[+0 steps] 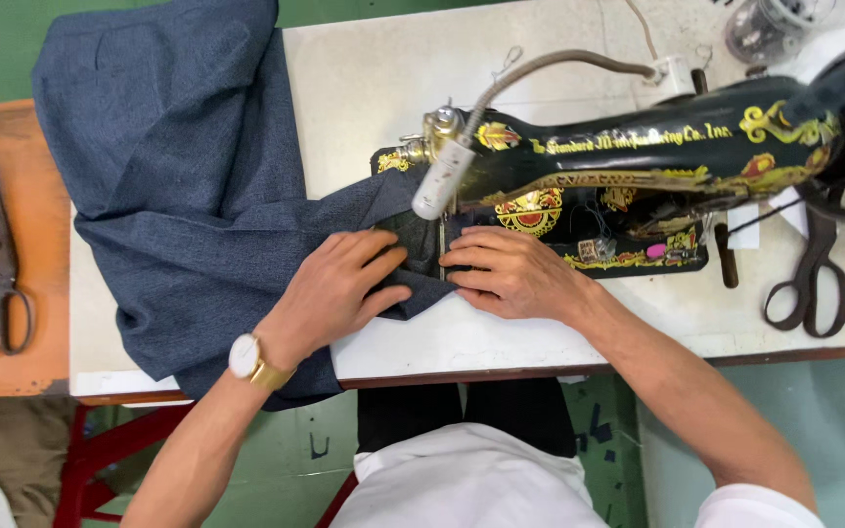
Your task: The person sews the hem of blue trousers using a vintage sewing machine, guiding the fabric through the needle area and adjusting the cloth by hand.
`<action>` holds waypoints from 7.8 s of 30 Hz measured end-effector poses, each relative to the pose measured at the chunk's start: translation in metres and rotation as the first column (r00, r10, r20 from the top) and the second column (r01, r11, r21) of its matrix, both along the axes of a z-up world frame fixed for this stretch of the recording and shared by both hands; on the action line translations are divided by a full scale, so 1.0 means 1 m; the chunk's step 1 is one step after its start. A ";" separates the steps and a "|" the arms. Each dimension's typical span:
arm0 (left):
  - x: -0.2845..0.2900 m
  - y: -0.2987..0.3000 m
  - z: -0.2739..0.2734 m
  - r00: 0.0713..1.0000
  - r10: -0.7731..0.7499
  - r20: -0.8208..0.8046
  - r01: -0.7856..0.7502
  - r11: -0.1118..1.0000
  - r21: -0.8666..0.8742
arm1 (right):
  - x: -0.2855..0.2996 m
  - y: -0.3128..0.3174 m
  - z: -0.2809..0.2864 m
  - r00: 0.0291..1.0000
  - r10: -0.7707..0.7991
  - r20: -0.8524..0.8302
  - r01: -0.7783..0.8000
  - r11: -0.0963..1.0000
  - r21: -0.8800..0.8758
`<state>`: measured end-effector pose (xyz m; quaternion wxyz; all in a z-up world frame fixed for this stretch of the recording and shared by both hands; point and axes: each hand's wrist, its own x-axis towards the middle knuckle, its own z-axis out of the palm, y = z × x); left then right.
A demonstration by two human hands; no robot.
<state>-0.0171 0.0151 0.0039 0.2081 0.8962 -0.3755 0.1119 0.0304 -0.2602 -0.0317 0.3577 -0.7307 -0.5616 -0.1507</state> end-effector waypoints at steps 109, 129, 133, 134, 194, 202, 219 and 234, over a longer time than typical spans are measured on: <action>0.031 -0.027 -0.024 0.992 -0.072 0.105 0.078 0.995 -0.059 | 0.006 0.003 0.010 0.999 0.033 -0.038 -0.036 0.997 -0.070; 0.033 -0.026 -0.026 0.996 -0.036 0.077 0.038 0.999 -0.024 | 0.007 0.003 0.009 0.999 0.004 -0.051 -0.007 0.998 -0.060; 0.033 -0.026 -0.029 0.995 -0.036 0.090 0.039 0.999 -0.027 | 0.006 0.004 0.010 0.998 -0.003 -0.063 -0.001 0.998 -0.061; 0.033 -0.026 -0.028 0.995 -0.036 0.093 0.039 0.999 -0.026 | 0.006 0.004 0.008 0.998 -0.003 -0.061 0.000 0.998 -0.061; 0.015 -0.032 -0.012 0.996 -0.083 0.004 0.083 0.994 0.069 | -0.001 -0.002 -0.003 0.998 0.066 0.023 -0.067 0.997 0.032; 0.019 -0.031 -0.015 0.995 -0.099 0.023 0.098 0.994 0.039 | 0.000 -0.001 0.002 0.998 0.066 0.011 -0.067 0.997 0.035; 0.026 -0.029 -0.024 0.994 -0.109 0.031 0.110 0.994 -0.027 | 0.001 0.001 0.006 0.999 0.039 -0.004 -0.039 0.999 0.011; 0.026 -0.029 -0.023 0.987 -0.115 0.116 0.124 0.990 -0.072 | 0.003 0.002 0.009 0.999 0.034 -0.007 -0.033 0.999 0.013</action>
